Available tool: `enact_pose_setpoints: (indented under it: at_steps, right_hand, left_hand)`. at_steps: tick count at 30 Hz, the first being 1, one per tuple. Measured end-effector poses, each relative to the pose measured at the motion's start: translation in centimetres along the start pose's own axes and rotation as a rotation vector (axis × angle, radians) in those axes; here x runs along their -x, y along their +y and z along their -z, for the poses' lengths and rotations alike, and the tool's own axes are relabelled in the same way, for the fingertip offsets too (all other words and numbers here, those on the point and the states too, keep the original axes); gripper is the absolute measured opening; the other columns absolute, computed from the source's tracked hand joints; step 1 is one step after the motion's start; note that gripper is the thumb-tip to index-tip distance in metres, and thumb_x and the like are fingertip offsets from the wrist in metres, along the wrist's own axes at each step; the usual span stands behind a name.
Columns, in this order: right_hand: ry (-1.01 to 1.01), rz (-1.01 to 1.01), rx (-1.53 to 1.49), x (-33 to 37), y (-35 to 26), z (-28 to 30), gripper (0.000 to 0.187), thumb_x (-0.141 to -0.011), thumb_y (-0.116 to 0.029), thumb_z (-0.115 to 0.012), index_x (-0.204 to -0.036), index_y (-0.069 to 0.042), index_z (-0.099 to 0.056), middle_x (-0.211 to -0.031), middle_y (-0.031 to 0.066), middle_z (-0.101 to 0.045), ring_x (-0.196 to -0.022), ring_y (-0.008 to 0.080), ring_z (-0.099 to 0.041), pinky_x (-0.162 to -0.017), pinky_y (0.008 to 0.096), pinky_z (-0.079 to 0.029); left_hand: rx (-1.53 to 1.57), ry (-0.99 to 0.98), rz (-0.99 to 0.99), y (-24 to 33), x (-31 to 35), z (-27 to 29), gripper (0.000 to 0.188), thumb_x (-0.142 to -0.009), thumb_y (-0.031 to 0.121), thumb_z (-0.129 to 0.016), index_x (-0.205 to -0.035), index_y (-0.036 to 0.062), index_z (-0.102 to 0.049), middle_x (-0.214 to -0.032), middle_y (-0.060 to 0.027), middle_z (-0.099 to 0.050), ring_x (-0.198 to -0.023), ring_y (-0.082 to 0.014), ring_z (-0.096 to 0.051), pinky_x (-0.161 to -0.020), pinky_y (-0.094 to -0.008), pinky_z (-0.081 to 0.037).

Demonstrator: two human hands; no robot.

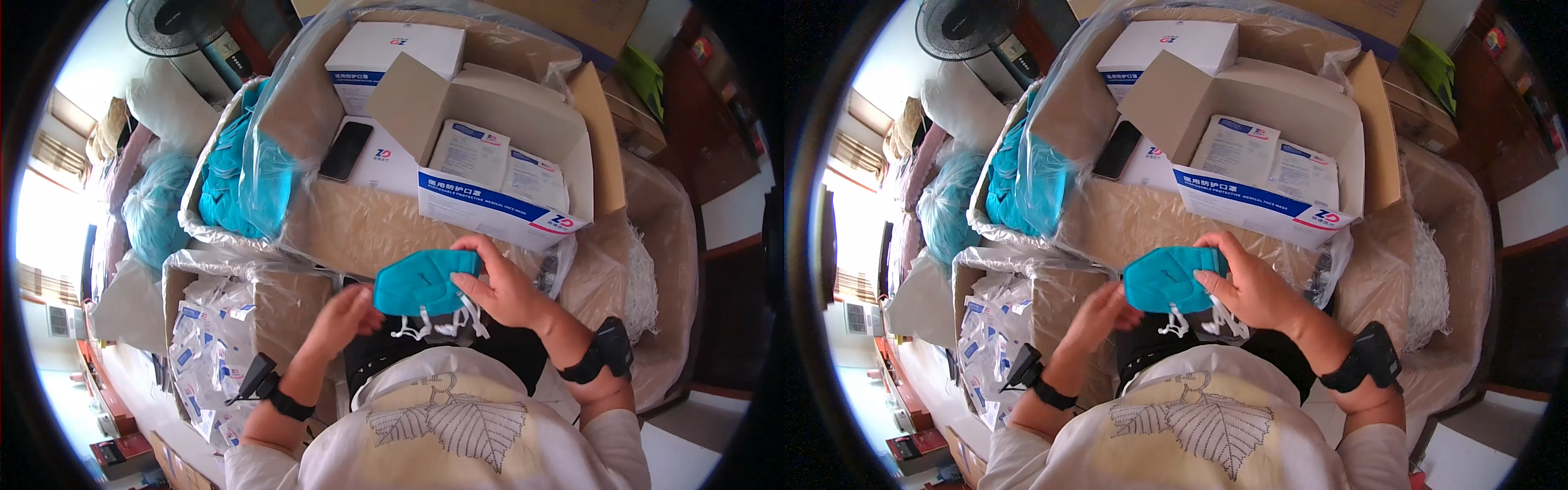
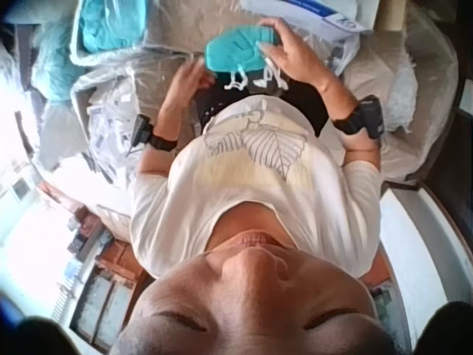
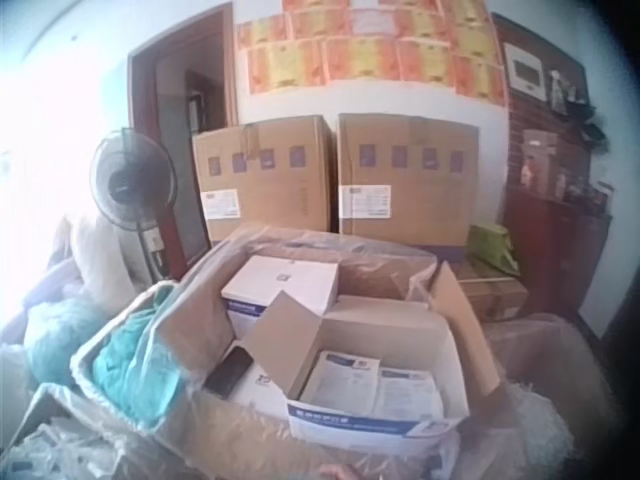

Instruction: The recorder is unpacking medical masks from one box and organizing them into smaller boxes or bags.

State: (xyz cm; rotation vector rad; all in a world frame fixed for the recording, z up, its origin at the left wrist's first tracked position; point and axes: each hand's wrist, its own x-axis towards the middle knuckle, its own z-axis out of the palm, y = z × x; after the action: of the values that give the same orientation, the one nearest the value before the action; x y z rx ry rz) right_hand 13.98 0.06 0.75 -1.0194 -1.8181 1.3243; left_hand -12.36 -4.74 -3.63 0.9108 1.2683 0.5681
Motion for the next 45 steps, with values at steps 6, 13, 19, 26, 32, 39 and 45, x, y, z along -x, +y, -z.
enact_pose_setpoints:
  at_steps: [6, 13, 19, 26, 32, 39, 45]
  right_hand:
    - [-0.31, -0.082, 0.145, -2.0, -2.3, 0.3, 0.04, -0.085, -0.014, -0.051, -0.119, -0.007, -0.031, -0.1, 0.0238, -0.056, -0.091, 0.0397, -0.056, -0.073, 0.0421, -0.045]
    - [-0.174, -0.14, -0.224, -0.7, -0.2, -0.6, 0.045, -0.086, -0.014, -0.055, -0.123, -0.002, -0.031, -0.093, 0.009, -0.055, -0.077, 0.0103, -0.054, -0.068, 0.0248, -0.044]
    - [-0.058, -0.08, -0.064, 1.3, 0.7, -2.7, 0.034, -0.089, -0.022, -0.05, -0.115, -0.001, -0.042, -0.084, 0.0164, -0.06, -0.077, 0.0275, -0.06, -0.067, 0.0342, -0.046]
    - [0.096, 0.009, 0.2, 1.3, 1.3, -3.3, 0.023, -0.087, -0.017, -0.048, -0.103, -0.002, -0.043, -0.08, 0.019, -0.059, -0.077, 0.0385, -0.057, -0.07, 0.0431, -0.044]
    - [0.169, 0.157, 0.474, 0.9, 1.0, -3.3, 0.02, -0.086, -0.013, -0.048, -0.102, -0.002, -0.044, -0.074, 0.0127, -0.058, -0.075, 0.0304, -0.057, -0.086, 0.0443, -0.036]
    - [0.242, 0.174, 0.618, 0.9, 2.0, -3.2, 0.019, -0.085, -0.014, -0.049, -0.101, -0.004, -0.045, -0.069, 0.0086, -0.058, -0.071, 0.0254, -0.058, -0.089, 0.0443, -0.033]
    - [0.228, 0.121, 0.539, 0.2, 0.9, -3.7, 0.028, -0.085, -0.015, -0.053, -0.108, -0.002, -0.045, -0.079, 0.0115, -0.058, -0.076, 0.0261, -0.058, -0.087, 0.0416, -0.037]
  left_hand:
    - [-0.736, 0.226, -0.91, 9.2, -0.3, -5.6, 0.041, -0.087, 0.022, -0.052, -0.123, 0.0037, -0.043, -0.093, -0.0136, -0.061, -0.089, -0.0324, -0.058, -0.076, -0.0364, -0.046]
    - [-0.678, 0.223, -0.611, 8.7, -2.1, -6.8, 0.038, -0.082, 0.027, -0.058, -0.114, 0.0071, -0.051, -0.084, -0.0156, -0.063, -0.076, -0.0354, -0.06, -0.066, -0.0401, -0.048]
    - [-0.756, 0.31, -0.675, 8.2, -2.0, -6.1, 0.03, -0.078, 0.029, -0.063, -0.098, 0.0075, -0.056, -0.082, -0.012, -0.062, -0.075, -0.0291, -0.061, -0.063, -0.0362, -0.047]
    - [-0.777, 0.375, -0.704, 7.7, -1.8, -6.1, 0.03, -0.078, 0.032, -0.063, -0.09, 0.0073, -0.053, -0.078, -0.0099, -0.061, -0.072, -0.0299, -0.06, -0.061, -0.0359, -0.047]
    - [-0.68, 0.331, -0.519, 8.6, -2.1, -6.6, 0.029, -0.081, 0.031, -0.06, -0.092, 0.0053, -0.052, -0.077, -0.0148, -0.06, -0.073, -0.0331, -0.059, -0.062, -0.0382, -0.045]
    - [-0.755, 0.286, -0.609, 8.5, -3.0, -6.4, 0.029, -0.086, 0.03, -0.054, -0.091, 0.0017, -0.05, -0.079, -0.0179, -0.057, -0.076, -0.0327, -0.057, -0.064, -0.0369, -0.044]
    - [-0.804, 0.457, -0.677, 8.3, -3.9, -7.7, 0.03, -0.088, 0.033, -0.049, -0.089, 0.0033, -0.051, -0.076, -0.0186, -0.056, -0.075, -0.0366, -0.055, -0.063, -0.0415, -0.043]
